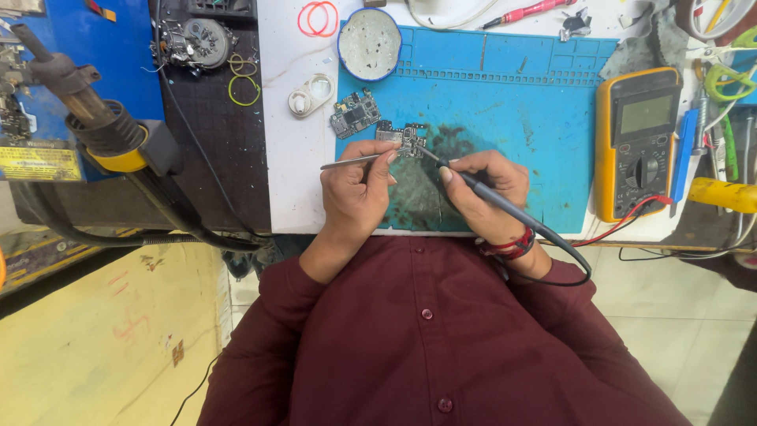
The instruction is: The person uses a soldering iron and tweezers to apply solder to a small circuit board. They repeatedly heat and reposition components on the board while holding it steady with tweezers.
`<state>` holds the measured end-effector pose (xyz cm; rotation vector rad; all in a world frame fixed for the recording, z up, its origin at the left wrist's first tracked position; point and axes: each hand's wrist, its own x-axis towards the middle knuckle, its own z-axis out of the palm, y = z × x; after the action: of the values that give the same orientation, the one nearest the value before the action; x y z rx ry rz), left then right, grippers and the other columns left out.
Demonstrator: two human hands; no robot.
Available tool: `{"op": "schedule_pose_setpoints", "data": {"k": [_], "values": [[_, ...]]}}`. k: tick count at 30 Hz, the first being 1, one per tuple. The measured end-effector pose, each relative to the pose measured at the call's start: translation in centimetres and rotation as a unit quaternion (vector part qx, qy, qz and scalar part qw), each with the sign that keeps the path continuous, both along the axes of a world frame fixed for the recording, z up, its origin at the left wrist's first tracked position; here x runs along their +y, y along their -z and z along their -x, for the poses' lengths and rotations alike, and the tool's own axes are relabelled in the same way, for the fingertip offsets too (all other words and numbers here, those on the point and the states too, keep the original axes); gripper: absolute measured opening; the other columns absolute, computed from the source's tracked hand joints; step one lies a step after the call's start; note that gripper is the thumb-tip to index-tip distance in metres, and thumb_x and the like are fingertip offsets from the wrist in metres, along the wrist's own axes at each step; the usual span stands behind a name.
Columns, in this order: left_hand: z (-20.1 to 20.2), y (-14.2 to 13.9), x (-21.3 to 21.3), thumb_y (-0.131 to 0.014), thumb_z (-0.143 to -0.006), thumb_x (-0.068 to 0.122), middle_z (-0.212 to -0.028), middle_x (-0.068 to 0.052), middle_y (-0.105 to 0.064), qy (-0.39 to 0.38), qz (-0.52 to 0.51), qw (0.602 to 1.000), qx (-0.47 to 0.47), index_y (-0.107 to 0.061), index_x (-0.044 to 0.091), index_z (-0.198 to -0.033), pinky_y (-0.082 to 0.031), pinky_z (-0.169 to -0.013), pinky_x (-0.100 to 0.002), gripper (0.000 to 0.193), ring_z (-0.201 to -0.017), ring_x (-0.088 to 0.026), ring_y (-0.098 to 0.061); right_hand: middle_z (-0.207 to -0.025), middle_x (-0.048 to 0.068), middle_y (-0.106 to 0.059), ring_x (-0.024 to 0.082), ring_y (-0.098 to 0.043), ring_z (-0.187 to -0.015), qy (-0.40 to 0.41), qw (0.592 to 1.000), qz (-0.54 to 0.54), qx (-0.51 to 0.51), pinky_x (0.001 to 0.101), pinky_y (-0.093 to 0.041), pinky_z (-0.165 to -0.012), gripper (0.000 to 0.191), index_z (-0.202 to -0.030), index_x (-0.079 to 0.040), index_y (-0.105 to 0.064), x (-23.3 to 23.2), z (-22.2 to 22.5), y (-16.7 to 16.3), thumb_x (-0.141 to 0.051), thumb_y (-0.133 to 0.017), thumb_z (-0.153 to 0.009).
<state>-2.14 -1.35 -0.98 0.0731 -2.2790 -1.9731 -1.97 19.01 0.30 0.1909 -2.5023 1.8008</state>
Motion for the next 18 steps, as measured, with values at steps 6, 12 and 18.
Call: {"op": "schedule_pose_setpoints", "data": {"k": [6,12,18], "values": [[0.00,0.13,0.02,-0.068,-0.102,0.005,-0.092,-0.008,-0.078,0.003,-0.011,1.000,-0.005,-0.070,0.001,-0.111,-0.058,-0.061,-0.023,0.009,-0.069,-0.009,-0.073,-0.079,0.001,-0.071,0.001,-0.059,-0.068,0.000,1.000,0.003,-0.009,0.0203,-0.046,-0.061,0.010,-0.099,-0.003,-0.068,0.03,0.04,-0.07,-0.001,-0.077,-0.094],[-0.06,0.44,-0.02,-0.067,-0.103,0.005,-0.097,-0.008,-0.078,0.001,-0.015,1.000,-0.008,-0.067,0.000,-0.111,-0.057,-0.061,-0.022,0.010,-0.069,-0.009,-0.072,-0.079,0.001,-0.070,0.001,-0.059,-0.069,0.003,1.000,-0.001,-0.002,0.0204,-0.046,-0.062,0.011,-0.100,-0.003,-0.069,0.02,0.05,0.09,-0.001,-0.078,-0.094],[-0.10,0.47,-0.04,-0.067,-0.103,0.005,-0.097,-0.008,-0.078,0.002,-0.014,1.000,-0.006,-0.067,0.000,-0.112,-0.057,-0.061,-0.022,0.010,-0.069,-0.009,-0.072,-0.079,0.001,-0.070,0.001,-0.059,-0.069,0.008,1.000,-0.003,0.002,0.0202,-0.046,-0.061,0.012,-0.100,-0.002,-0.069,-0.11,0.09,0.20,0.000,-0.079,-0.094]]}}
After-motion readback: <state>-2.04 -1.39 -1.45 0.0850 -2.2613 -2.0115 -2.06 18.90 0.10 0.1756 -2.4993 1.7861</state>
